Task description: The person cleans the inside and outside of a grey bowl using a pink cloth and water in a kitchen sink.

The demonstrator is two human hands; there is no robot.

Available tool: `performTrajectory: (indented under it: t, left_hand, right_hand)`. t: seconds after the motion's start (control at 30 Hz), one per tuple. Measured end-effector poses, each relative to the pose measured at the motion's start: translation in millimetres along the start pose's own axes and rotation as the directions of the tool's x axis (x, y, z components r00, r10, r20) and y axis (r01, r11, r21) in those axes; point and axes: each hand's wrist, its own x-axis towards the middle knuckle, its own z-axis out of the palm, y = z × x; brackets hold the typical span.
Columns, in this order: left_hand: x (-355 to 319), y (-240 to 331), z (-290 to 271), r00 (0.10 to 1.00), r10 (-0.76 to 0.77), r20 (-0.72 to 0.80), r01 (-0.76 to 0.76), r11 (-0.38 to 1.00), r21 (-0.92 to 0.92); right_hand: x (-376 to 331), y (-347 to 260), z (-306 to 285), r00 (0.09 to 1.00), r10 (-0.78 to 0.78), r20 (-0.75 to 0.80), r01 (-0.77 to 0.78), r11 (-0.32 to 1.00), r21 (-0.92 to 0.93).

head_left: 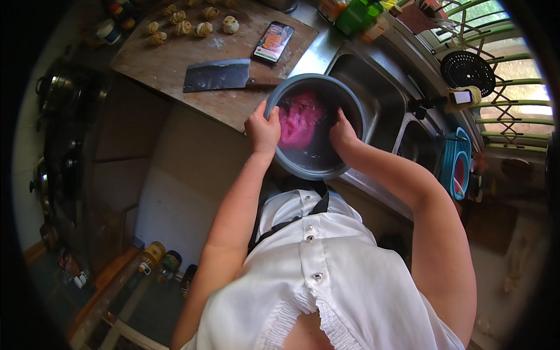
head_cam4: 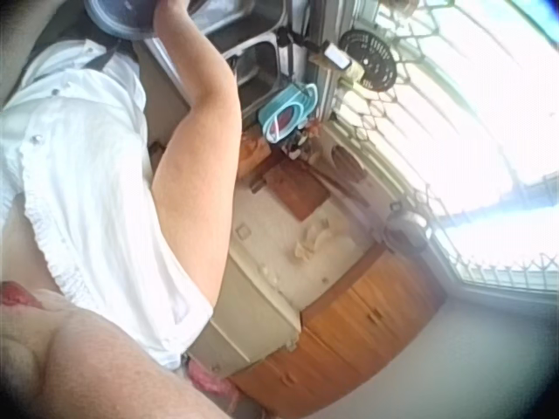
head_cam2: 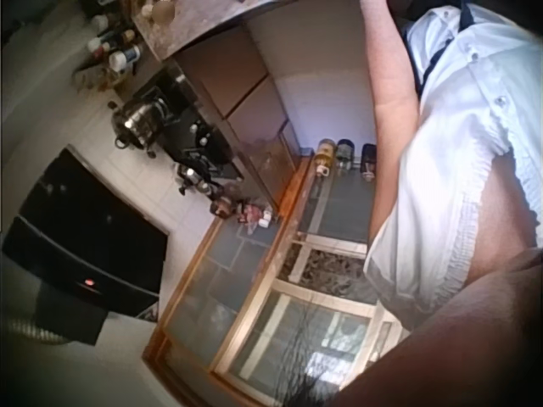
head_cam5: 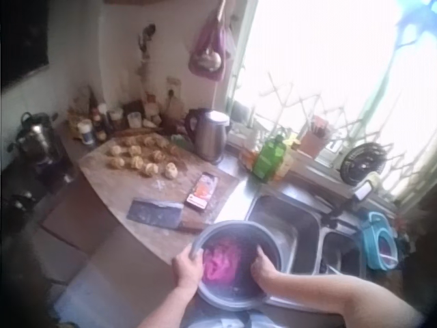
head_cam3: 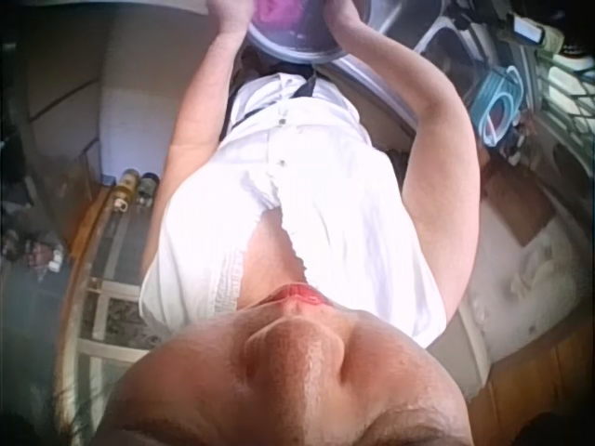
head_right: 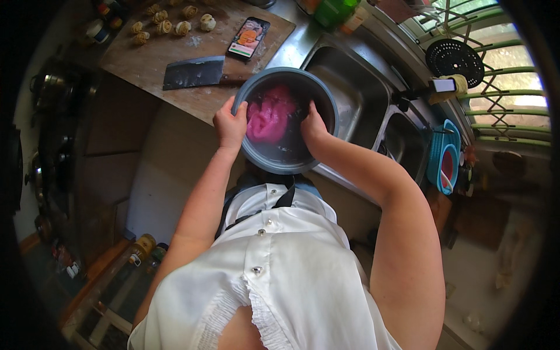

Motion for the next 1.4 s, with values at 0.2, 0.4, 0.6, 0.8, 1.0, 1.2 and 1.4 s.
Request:
performTrajectory:
  t: [0.2,0.4,0.6,0.8,1.0,1.2,1.4]
  left_hand:
    - [1.1,0.6,2.2,1.000,0.007,-0.001,-0.007,1.000,0.016]
    - [0.5,-6.5,5.5,0.999,0.015,-0.028,-0.015,1.000,0.005]
    - [0.4,-1.9,1.5,1.000,-0.015,-0.015,0.015,1.000,-0.023]
    - [-5.4,7.9,4.6,0.998,-0.017,-0.057,0.011,0.995,-0.102]
    - [-20.4,-3.6,10.7,0.987,-0.041,-0.158,0.021,0.992,-0.127]
    - [-26.6,-2.2,10.0,0.982,-0.048,-0.185,0.028,0.994,-0.109]
    - [-24.1,-5.4,-3.7,0.982,-0.110,-0.155,0.094,0.990,-0.104]
  right_hand:
    - [6.4,-12.8,16.5,0.972,0.138,-0.192,-0.134,0.990,0.032]
    - [13.9,-14.3,19.0,0.966,0.157,-0.205,-0.149,0.987,0.050]
    - [20.2,-19.8,22.5,0.951,0.194,-0.241,-0.168,0.978,0.124]
    - [56.5,-34.0,58.2,0.924,0.234,-0.301,0.045,0.717,0.696]
    - [20.3,-35.8,0.1,0.747,0.130,-0.652,0.622,0.209,0.755]
    - [60.4,-50.2,1.5,0.617,0.230,-0.753,0.591,0.496,0.636]
    - [8.3,-11.8,-35.9,0.832,0.073,-0.549,0.323,0.742,0.588]
